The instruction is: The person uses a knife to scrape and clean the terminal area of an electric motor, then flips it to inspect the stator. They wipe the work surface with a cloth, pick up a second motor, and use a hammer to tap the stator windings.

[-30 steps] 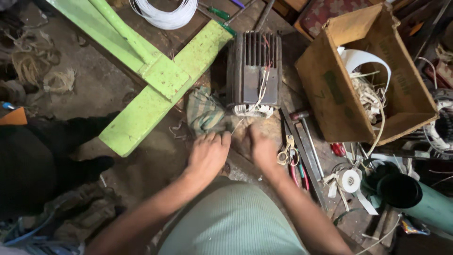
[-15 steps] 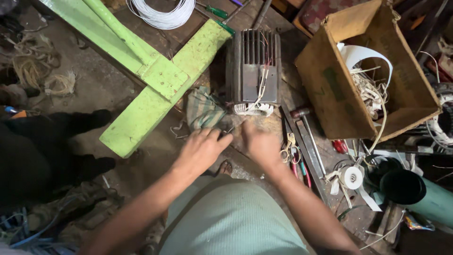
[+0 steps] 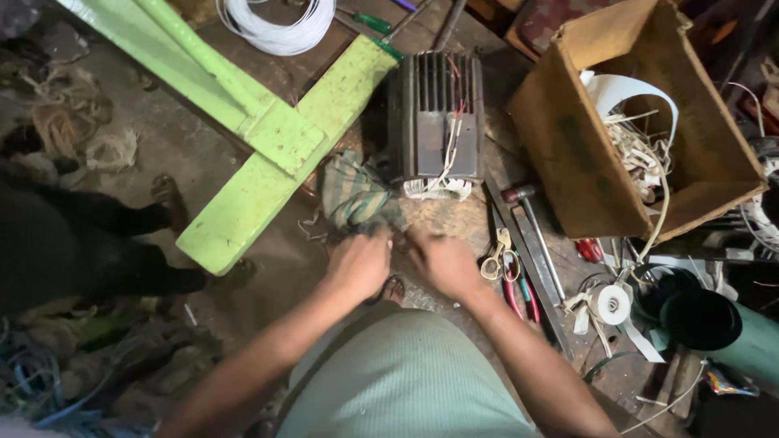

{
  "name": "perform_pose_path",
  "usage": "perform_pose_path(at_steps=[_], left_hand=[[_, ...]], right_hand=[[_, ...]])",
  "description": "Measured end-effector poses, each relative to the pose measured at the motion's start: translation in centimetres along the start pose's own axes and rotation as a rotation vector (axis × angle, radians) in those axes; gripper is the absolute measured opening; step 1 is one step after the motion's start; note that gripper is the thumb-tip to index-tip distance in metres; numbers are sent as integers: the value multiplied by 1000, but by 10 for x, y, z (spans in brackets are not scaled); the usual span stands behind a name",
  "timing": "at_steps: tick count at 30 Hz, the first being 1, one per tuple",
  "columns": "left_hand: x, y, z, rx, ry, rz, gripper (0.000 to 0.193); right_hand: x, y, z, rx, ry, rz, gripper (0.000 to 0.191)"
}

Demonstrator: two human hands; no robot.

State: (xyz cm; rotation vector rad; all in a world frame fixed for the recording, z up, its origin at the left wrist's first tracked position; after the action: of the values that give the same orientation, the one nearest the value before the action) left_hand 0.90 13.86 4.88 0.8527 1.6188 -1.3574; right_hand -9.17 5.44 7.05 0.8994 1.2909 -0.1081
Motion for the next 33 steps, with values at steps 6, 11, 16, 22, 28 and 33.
perform_pose_path(at_steps=[6, 11, 16, 22, 28, 33], left_hand=[[-41, 17, -18, 13, -287, -516, 24], [-48, -2, -16, 146, -76, 17, 35], [-53, -16, -14, 194, -70, 170, 25], [-52, -18, -16, 228, -94, 246, 24], [-34, -23, -10, 186, -147, 336, 9], [-16, 7, -2, -70, 54, -365, 13]], right_hand=[[-26, 8, -6, -45, -146, -81, 20], [3, -15, -1, 133, -69, -219, 20], [23, -18, -4, 45, 125, -84, 37], [9, -5, -1, 4, 84, -56, 36], [6, -3, 3, 38, -39, 24, 40], [-4, -9, 0, 65, 16, 25, 23]])
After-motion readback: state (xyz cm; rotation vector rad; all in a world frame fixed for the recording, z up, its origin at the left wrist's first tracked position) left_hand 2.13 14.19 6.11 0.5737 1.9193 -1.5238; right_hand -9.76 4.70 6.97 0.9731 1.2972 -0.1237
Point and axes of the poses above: each hand's wrist, its own z-axis towards the middle knuckle, its own x-axis out of the palm, y = z × x, the point moved 8 cm from there along z, towards the middle knuckle, and after that the axes turned 9 degrees about x, right-handed, at the moved point
